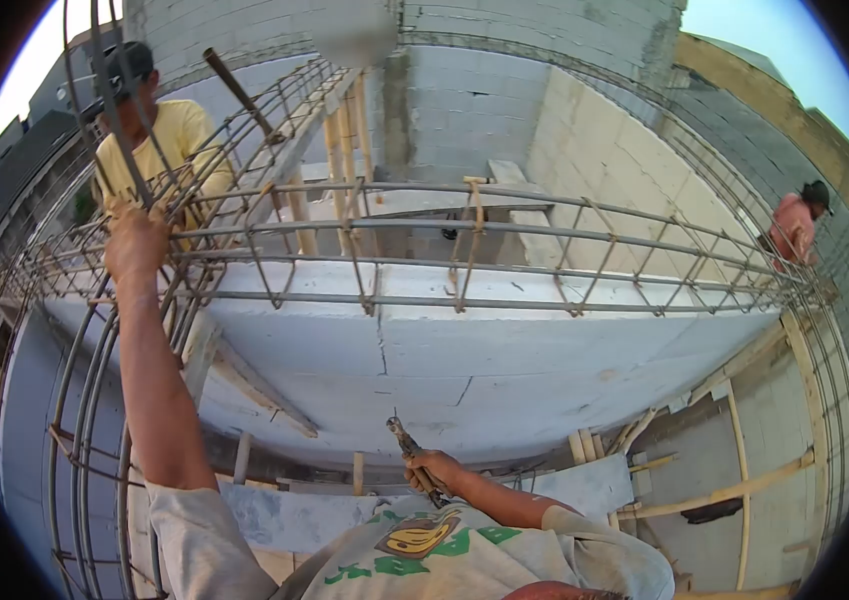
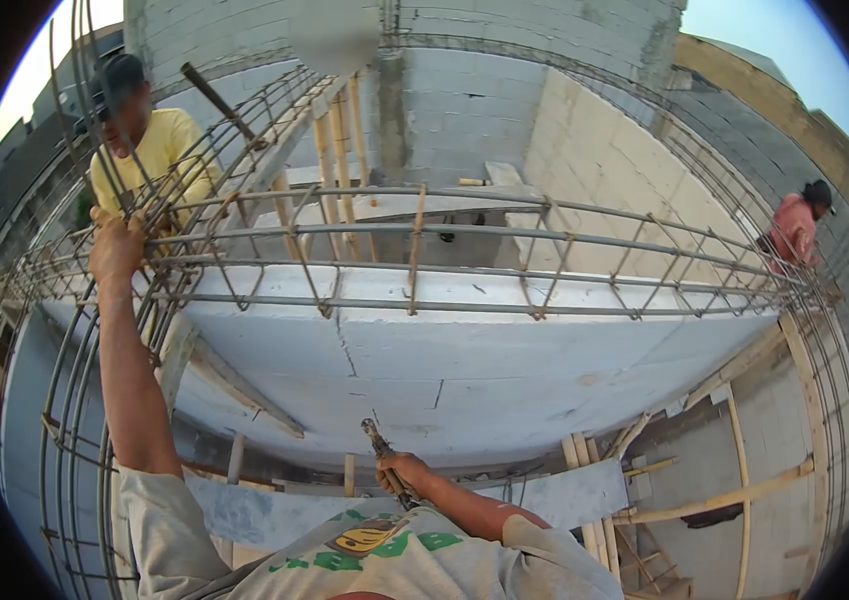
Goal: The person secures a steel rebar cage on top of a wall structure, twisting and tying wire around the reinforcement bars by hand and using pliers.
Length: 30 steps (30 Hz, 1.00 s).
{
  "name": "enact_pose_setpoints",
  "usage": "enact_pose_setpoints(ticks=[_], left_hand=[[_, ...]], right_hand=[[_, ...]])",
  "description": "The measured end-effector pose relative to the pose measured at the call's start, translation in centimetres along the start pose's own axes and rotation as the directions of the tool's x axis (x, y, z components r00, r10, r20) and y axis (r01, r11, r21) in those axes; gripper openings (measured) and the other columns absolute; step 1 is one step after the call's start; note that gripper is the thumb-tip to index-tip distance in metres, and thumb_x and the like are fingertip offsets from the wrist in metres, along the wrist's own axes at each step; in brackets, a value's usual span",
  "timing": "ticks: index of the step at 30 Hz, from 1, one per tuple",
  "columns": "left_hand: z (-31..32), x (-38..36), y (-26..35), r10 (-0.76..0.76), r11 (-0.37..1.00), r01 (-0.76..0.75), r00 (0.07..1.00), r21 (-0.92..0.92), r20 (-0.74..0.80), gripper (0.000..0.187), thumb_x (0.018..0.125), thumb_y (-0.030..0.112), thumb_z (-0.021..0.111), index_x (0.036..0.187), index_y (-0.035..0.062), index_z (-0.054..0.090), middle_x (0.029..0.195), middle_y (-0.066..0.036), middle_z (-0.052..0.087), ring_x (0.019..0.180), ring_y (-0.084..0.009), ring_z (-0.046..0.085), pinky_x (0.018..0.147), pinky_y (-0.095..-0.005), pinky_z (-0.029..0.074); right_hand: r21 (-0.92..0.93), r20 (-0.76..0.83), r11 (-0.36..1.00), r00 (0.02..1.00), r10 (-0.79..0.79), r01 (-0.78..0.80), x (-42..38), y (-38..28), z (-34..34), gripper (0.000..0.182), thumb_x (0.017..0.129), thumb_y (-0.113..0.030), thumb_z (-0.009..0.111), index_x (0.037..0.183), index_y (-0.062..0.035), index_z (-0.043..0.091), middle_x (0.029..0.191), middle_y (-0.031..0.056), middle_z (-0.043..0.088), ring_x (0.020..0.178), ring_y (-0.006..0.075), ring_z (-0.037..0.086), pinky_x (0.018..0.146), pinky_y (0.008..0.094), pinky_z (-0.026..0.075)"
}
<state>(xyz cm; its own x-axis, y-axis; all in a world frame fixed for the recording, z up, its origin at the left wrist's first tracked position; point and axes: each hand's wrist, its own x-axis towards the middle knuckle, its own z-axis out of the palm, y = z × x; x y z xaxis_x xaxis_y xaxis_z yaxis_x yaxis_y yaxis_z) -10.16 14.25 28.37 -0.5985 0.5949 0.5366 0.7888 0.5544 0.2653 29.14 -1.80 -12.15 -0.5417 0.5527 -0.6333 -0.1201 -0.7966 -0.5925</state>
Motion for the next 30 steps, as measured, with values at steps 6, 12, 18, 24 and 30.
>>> enact_pose_setpoints(ticks=[6, 12, 18, 24, 30], left_hand=[[6.6, 5.4, -4.0, 0.05, 0.999, -0.052, 0.992, -0.016, -0.112, 0.079, 0.091, 0.05, 0.046, 0.143, -0.0035, 0.021, 0.118, -0.028, 0.057, 0.102, -0.0451, 0.058, 0.084, -0.0549, 0.045], [5.2, 5.0, -3.6, 0.105, 0.994, -0.105, 0.994, 0.009, 0.013, 0.074, 0.091, 0.044, 0.046, 0.141, -0.0037, 0.02, 0.114, -0.03, 0.059, 0.103, -0.0465, 0.057, 0.087, -0.0526, 0.044], [3.3, 4.1, -2.8, 0.14, 0.983, -0.145, 0.989, 0.11, 0.051, 0.07, 0.09, 0.048, 0.046, 0.136, -0.0006, 0.027, 0.113, -0.029, 0.06, 0.103, -0.0474, 0.056, 0.088, -0.0541, 0.043], [2.8, 4.6, -3.1, 0.13, 0.991, -0.132, 0.988, 0.021, 0.088, 0.067, 0.088, 0.051, 0.045, 0.13, -0.0008, 0.038, 0.114, -0.029, 0.059, 0.105, -0.0473, 0.056, 0.09, -0.0531, 0.043], [1.5, 3.2, -1.8, 0.136, 0.991, -0.133, 0.971, 0.026, -0.198, 0.068, 0.087, 0.052, 0.049, 0.135, 0.0043, 0.04, 0.129, -0.026, 0.051, 0.116, -0.0427, 0.051, 0.096, -0.0501, 0.041]], right_hand=[[0.022, -0.169, 0.998, 0.984, -0.049, 0.054, -0.7, 1.5, -0.3, 0.019, 0.079, -0.023, 0.061, 0.079, -0.0042, 0.059, 0.073, 0.0104, 0.061, 0.057, 0.0213, 0.059, 0.048, 0.0348, 0.048], [0.053, -0.189, 0.994, 0.979, -0.079, 0.091, -0.7, 1.8, 0.4, 0.017, 0.082, -0.021, 0.058, 0.084, -0.0042, 0.057, 0.074, 0.0092, 0.059, 0.058, 0.0188, 0.058, 0.048, 0.033, 0.046], [0.115, -0.205, 0.985, 0.974, -0.1, 0.126, 0.5, 3.0, 2.2, 0.019, 0.08, -0.022, 0.059, 0.085, -0.0031, 0.057, 0.075, 0.0107, 0.06, 0.059, 0.0202, 0.058, 0.049, 0.0341, 0.048], [0.241, -0.16, 0.957, 0.979, -0.124, 0.161, 3.0, 6.2, 3.6, 0.024, 0.078, -0.024, 0.061, 0.083, 0.0, 0.058, 0.077, 0.0139, 0.061, 0.057, 0.0232, 0.058, 0.049, 0.0363, 0.048], [0.306, -0.152, 0.931, 0.976, -0.156, 0.197, 4.6, 6.1, 4.3, 0.025, 0.078, -0.023, 0.062, 0.086, -0.0001, 0.057, 0.078, 0.0141, 0.062, 0.06, 0.0234, 0.059, 0.05, 0.0379, 0.048]])
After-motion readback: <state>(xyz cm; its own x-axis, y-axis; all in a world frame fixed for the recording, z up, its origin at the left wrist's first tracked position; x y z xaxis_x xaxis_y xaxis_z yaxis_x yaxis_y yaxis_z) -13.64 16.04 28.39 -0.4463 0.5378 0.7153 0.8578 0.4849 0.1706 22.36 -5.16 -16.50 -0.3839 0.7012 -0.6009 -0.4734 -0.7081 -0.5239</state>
